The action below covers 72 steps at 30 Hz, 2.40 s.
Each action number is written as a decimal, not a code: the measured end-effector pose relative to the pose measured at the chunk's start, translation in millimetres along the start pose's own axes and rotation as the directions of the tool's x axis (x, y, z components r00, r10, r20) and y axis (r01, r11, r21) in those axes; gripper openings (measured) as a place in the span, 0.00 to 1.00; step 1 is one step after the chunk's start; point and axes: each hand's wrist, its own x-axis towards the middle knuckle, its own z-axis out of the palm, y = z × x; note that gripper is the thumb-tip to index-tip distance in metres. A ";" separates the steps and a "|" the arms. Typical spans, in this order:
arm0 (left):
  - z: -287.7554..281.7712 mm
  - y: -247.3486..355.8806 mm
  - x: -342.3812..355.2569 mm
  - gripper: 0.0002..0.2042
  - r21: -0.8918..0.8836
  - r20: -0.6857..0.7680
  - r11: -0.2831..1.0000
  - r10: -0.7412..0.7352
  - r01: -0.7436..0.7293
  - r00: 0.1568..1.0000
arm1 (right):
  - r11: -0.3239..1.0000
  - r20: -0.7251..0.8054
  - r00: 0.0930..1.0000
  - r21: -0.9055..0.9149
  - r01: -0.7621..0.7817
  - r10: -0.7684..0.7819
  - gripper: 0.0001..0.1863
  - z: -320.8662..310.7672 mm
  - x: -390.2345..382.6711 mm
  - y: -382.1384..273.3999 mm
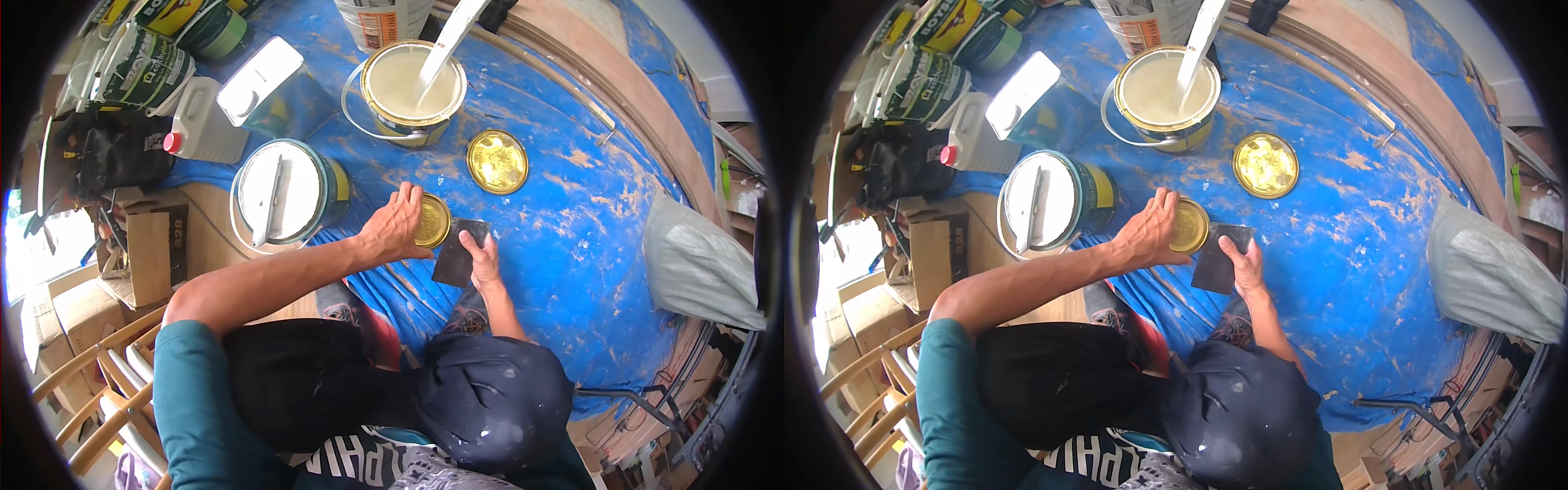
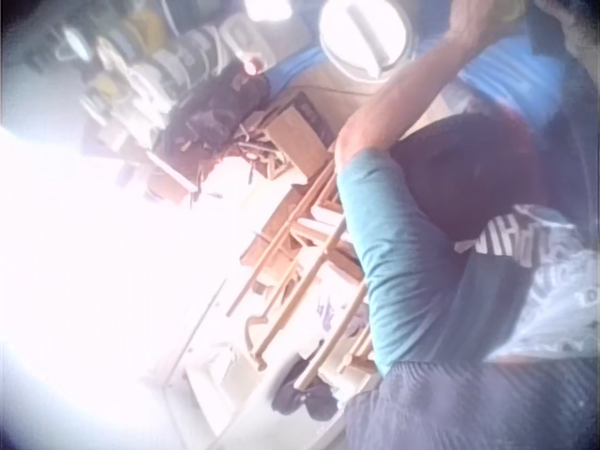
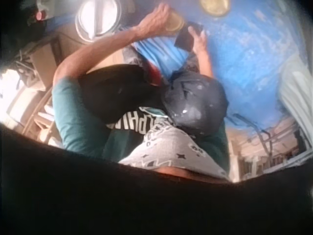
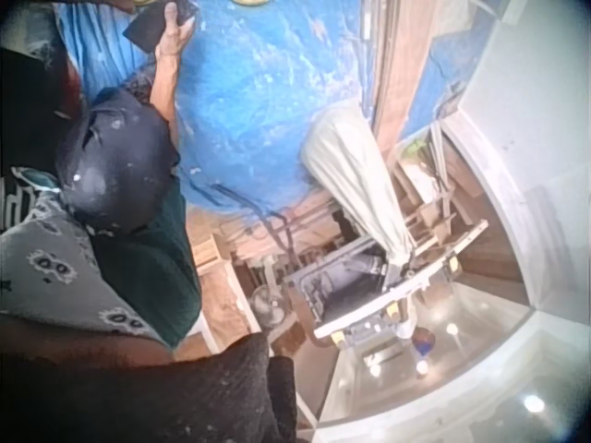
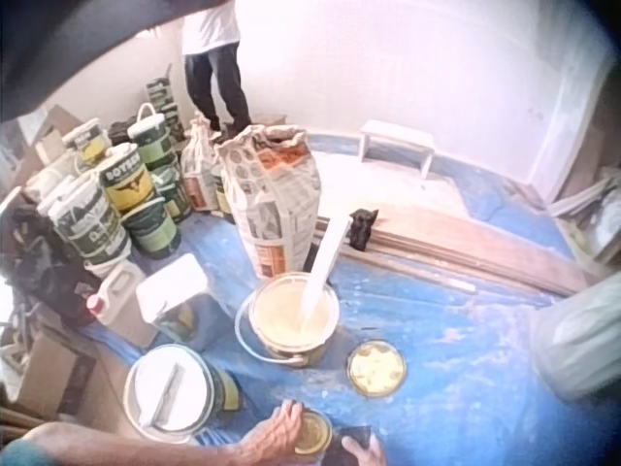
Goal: The person sits on a blue tarp in a renovation site and opens a small paint can using a scraper. They then pour the contents of the small can into a larger paint bucket and stir the mixture with a stick. Other workers are visible in the background.
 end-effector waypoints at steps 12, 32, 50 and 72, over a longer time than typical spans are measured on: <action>-28.0 -19.7 18.5 0.55 0.223 0.251 0.910 0.292 -0.348 0.923 | 0.980 0.065 0.998 -0.200 0.004 0.009 0.20 -8.3 4.4 0.4; 0.9 -12.8 -14.1 0.54 0.041 -0.126 0.997 0.076 -0.071 0.989 | 0.665 0.045 0.965 -0.716 0.211 -0.257 0.17 41.4 -24.6 -70.4; -17.7 -19.4 0.7 0.53 0.165 0.068 0.972 0.157 -0.166 0.985 | 0.895 0.033 0.993 -0.430 0.120 -0.117 0.15 21.2 4.2 -34.1; -27.2 -21.0 13.1 0.53 0.294 0.243 0.902 0.250 -0.317 0.937 | 0.843 0.096 0.992 -0.524 0.122 -0.084 0.25 16.0 39.9 -54.8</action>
